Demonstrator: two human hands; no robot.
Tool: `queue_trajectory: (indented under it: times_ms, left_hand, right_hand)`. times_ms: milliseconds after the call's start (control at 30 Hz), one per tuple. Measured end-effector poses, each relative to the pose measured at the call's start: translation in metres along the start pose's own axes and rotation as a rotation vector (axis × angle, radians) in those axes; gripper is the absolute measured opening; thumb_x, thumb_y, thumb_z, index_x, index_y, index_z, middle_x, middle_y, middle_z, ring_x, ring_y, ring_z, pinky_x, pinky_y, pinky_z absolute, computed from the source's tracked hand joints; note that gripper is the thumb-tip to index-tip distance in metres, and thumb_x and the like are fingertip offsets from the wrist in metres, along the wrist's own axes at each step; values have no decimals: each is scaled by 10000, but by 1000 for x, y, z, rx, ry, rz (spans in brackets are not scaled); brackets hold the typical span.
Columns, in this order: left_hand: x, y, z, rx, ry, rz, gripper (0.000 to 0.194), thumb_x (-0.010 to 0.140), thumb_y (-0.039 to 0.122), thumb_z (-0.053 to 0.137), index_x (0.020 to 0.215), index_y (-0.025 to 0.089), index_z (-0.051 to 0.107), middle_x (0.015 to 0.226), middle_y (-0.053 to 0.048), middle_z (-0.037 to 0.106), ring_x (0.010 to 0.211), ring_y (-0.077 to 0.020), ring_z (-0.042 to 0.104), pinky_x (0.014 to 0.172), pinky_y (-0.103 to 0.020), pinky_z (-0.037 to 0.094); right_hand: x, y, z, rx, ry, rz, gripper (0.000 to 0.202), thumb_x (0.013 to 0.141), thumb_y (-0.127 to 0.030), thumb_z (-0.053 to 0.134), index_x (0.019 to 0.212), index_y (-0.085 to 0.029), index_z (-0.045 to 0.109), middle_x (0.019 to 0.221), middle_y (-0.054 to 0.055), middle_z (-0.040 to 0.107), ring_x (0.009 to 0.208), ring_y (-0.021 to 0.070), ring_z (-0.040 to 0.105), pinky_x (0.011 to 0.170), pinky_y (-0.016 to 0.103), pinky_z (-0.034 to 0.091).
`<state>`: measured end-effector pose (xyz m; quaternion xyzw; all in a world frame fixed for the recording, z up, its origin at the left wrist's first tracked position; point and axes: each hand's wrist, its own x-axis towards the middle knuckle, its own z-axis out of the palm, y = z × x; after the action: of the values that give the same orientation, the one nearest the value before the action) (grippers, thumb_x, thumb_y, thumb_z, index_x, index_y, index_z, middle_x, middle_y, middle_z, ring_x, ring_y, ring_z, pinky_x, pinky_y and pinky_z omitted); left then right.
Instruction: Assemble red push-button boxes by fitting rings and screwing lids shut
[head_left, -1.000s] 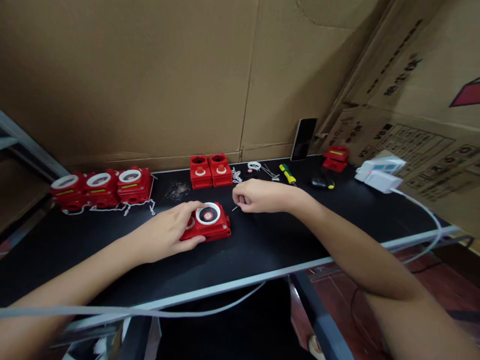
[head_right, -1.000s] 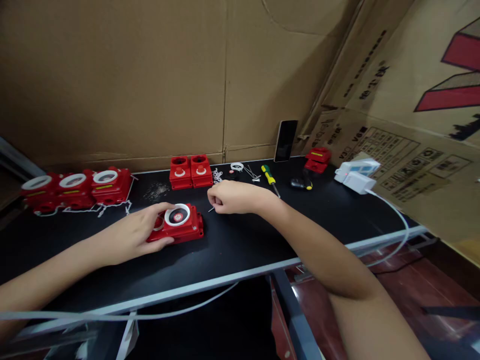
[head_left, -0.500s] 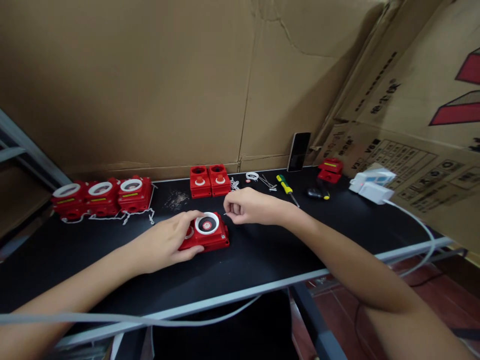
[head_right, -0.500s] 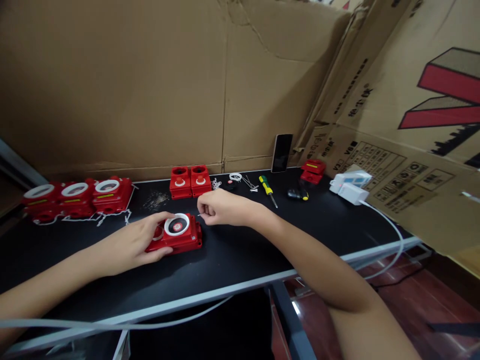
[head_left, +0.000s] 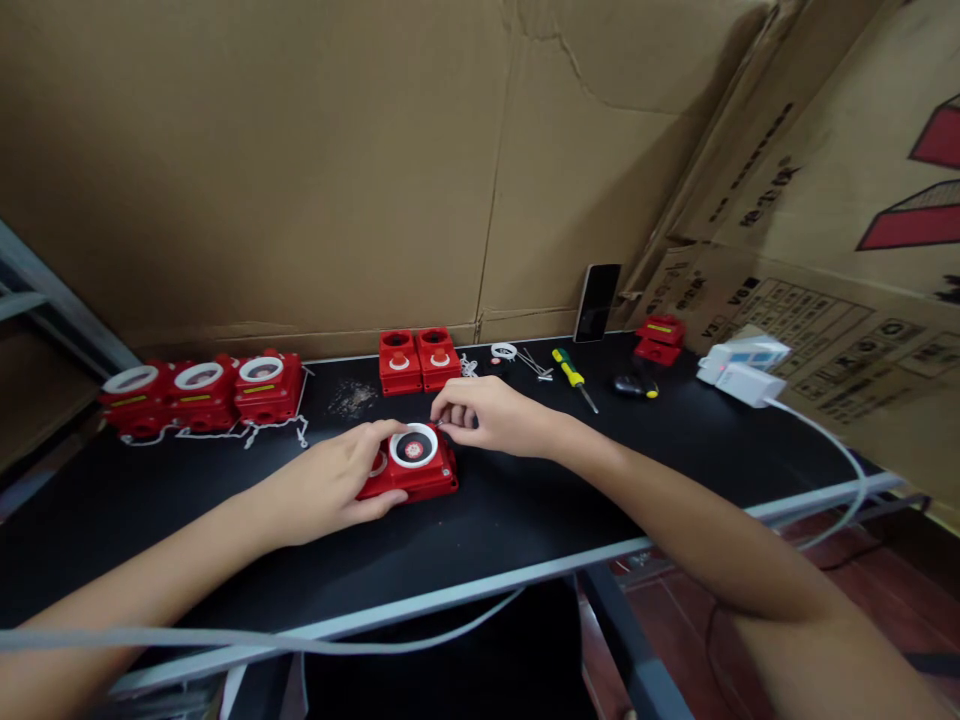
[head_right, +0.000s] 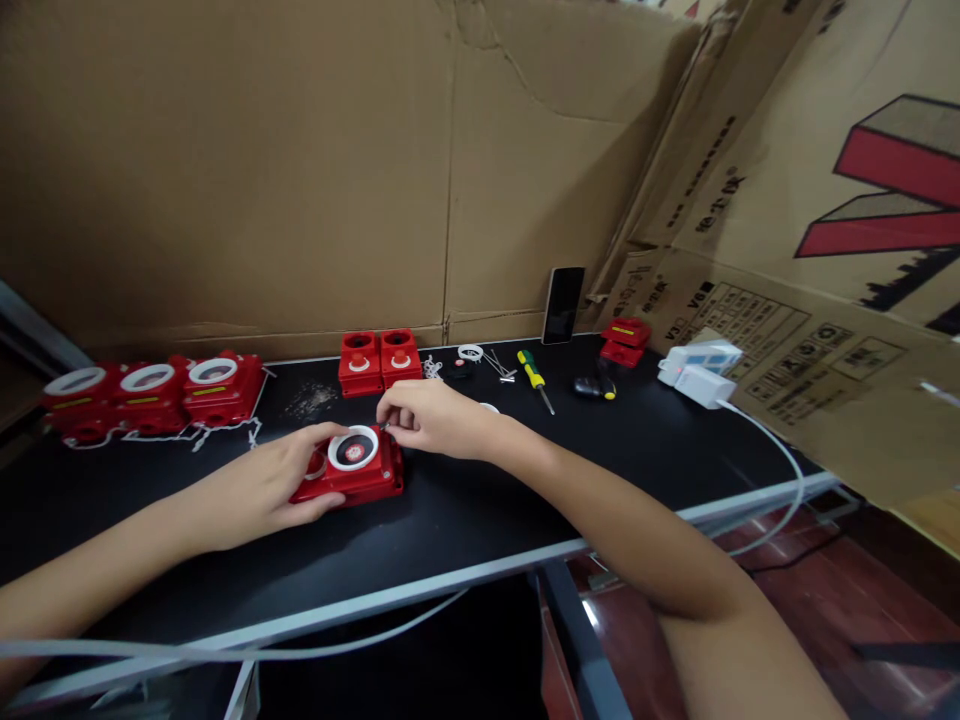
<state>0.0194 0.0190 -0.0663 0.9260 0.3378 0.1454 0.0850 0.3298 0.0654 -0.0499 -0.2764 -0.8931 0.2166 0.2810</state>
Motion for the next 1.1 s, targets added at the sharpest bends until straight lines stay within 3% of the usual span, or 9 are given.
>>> queue_trajectory:
  times_ms: [333,667,933,1100]
  left_hand:
    - [-1,-7,9,22,61,68,675,1149,658,545,1635,201,447,1491,-211,772,1220,-350,846,1098,-464,673]
    - [1,6,-3,-16,-14,10,632,1135,603,596,1602,192,487,1495,-206,771,1245,-345,834,1120,-456,660]
    - [0,-4,6,-14,18,19,686,1134,673,558,1624,201,471,1468,-197,784,1197,-345,847,1094,-456,668]
    - [-3,-11,13,4,40,27,726,1141,718,529,1656,211,455,1484,-191,778,1198,-341,846,1112,-457,659]
  right_hand:
    - [-2,-3,1,7,30,9,113,953,-67,791,948,-180,800,860,-2,736,699,121,652,716,250,554]
    - [-3,-7,2,-100,34,4,143,934,-29,809,914,-170,803,857,7,710,720,125,643,718,255,530]
    - [-2,-9,0,-11,12,48,156,935,-22,790,963,-175,798,916,15,750,744,124,682,732,247,557]
    - [-1,-9,1,74,-18,109,138,946,-40,787,982,-173,785,801,-22,747,702,124,698,730,248,573]
